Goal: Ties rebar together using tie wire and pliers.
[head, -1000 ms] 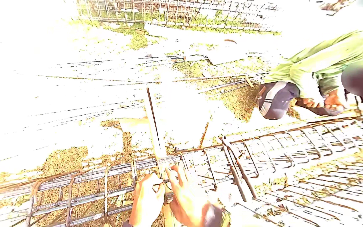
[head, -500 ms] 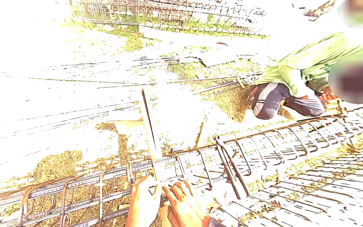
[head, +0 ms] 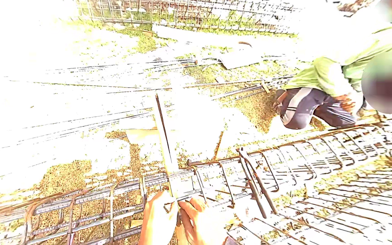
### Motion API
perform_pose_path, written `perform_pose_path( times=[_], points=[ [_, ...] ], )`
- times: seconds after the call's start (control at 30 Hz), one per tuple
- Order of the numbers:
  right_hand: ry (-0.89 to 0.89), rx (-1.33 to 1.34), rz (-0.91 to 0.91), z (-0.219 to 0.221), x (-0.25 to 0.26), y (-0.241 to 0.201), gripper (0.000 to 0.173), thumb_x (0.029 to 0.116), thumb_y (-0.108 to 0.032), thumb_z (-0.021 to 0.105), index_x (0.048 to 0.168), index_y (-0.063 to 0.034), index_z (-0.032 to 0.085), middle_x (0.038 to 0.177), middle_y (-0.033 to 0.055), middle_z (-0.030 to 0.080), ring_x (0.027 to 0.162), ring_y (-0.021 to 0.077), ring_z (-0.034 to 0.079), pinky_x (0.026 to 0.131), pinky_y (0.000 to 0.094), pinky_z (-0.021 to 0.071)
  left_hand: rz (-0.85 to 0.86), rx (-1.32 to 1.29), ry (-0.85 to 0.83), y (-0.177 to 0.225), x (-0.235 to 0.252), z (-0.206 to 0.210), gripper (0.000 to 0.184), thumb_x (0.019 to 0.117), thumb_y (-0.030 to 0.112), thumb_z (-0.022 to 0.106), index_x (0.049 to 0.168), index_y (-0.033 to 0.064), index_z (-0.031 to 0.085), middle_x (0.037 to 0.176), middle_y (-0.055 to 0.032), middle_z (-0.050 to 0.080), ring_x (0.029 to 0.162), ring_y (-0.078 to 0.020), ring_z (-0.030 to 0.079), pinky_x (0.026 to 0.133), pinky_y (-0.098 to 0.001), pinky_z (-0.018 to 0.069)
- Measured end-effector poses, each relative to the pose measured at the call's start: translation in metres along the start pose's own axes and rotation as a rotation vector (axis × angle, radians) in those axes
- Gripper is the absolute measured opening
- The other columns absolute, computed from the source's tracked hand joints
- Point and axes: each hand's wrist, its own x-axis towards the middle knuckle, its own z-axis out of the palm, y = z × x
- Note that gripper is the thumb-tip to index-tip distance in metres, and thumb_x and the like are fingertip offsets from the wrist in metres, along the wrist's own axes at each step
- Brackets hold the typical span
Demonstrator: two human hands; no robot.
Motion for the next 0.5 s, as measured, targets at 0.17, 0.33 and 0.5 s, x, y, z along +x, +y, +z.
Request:
perform_pose_path(
  times=[0.17,0.33,0.5],
  points=[
    [-0.012,0.221,0.166,0.002,-0.005,-0.02,0.032,0.0996,-0.02,0.055,0.119,-0.0051,0.076,0.094,0.0143,0.072,0.086,0.0286,0.072,0.078,0.045,0.0599,-0.009,-0.018,-0.004,0.001,0.0,0.001,0.009,0.0887,0.02,0.07,0.087,0.0122,0.075,0.086,0.0019,0.071,0.076,-0.0069,0.068,0.071,-0.0268,0.0588],
    [-0.101,0.406,0.257,-0.006,-0.007,-0.009,0.037,0.1022,-0.02,0.052,0.132,-0.0075,0.07,0.103,0.0164,0.075,0.095,0.0299,0.071,0.09,0.0475,0.0558,-0.007,-0.006,-0.013,0.003,0.0,-0.002,0.009,0.088,0.02,0.072,0.089,0.0122,0.076,0.087,0.001,0.073,0.079,-0.0077,0.07,0.072,-0.0279,0.0593],
    [-0.192,0.387,0.303,-0.006,-0.003,-0.004,0.039,0.1041,-0.021,0.048,0.138,-0.0131,0.067,0.115,0.0127,0.075,0.108,0.0263,0.07,0.099,0.0469,0.0534,-0.024,-0.005,-0.031,0.002,-0.001,-0.005,0.011,0.0892,0.021,0.07,0.091,0.0109,0.076,0.089,-0.0004,0.073,0.08,-0.009,0.07,0.072,-0.0287,0.0592]
  ],
)
